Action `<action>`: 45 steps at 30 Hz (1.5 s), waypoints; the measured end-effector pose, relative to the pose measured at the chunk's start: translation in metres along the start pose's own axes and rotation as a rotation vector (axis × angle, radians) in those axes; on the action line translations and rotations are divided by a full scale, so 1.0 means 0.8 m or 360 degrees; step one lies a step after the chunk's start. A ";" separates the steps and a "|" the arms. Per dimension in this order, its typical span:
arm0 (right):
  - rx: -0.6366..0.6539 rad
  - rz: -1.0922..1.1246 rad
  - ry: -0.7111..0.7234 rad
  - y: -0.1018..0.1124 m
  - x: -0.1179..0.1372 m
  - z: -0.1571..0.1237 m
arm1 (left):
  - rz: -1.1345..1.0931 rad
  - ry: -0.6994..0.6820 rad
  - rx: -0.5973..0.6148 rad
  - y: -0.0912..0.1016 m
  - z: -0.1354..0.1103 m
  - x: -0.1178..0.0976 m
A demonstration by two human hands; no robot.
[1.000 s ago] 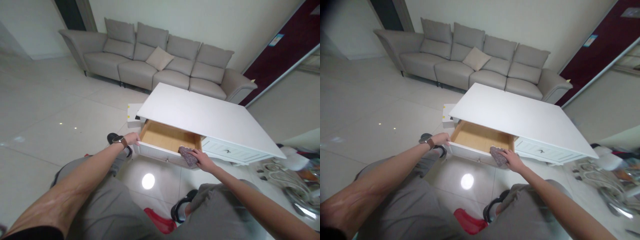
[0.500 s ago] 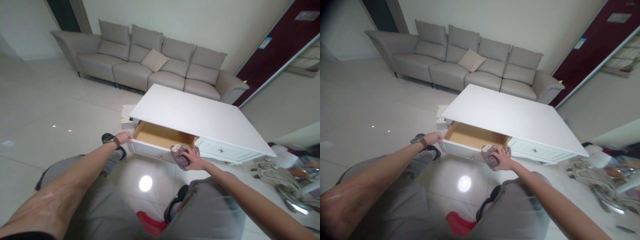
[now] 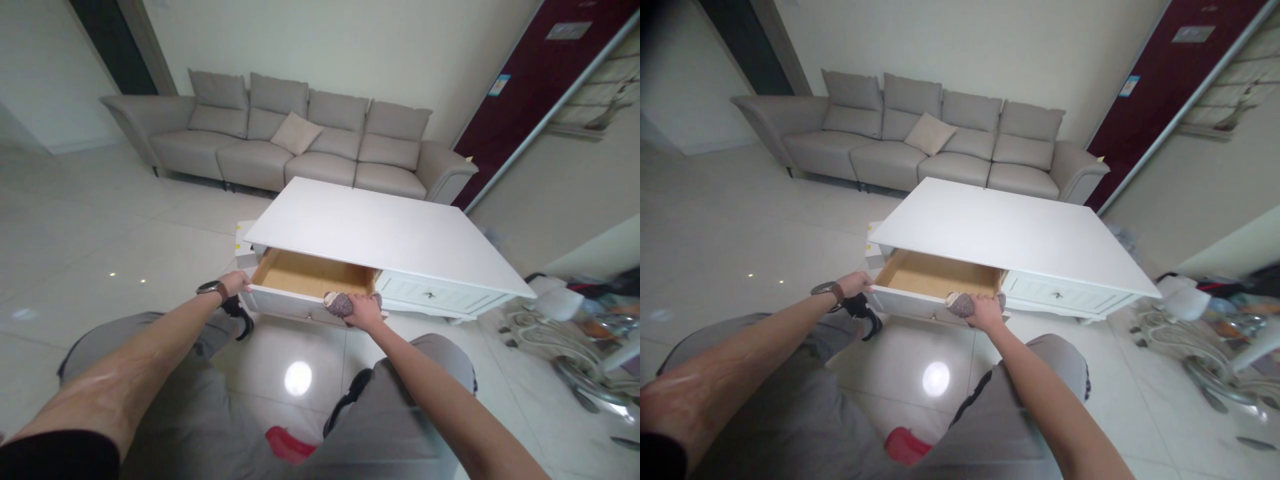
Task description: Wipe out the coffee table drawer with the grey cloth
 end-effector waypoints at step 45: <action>-0.0480 -0.0042 0.0708 0.087 0.382 0.157 | -0.1040 -0.0177 -0.0356 0.088 0.005 -0.060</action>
Point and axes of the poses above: each hand's wrist, its own z-axis towards the middle knuckle, its own y-axis out of the back of the hand, x = y × z, the point moved 2 cm from there along z, towards the middle knuckle, and after that the axes turned 13 degrees about -z, right-handed, at the moved point
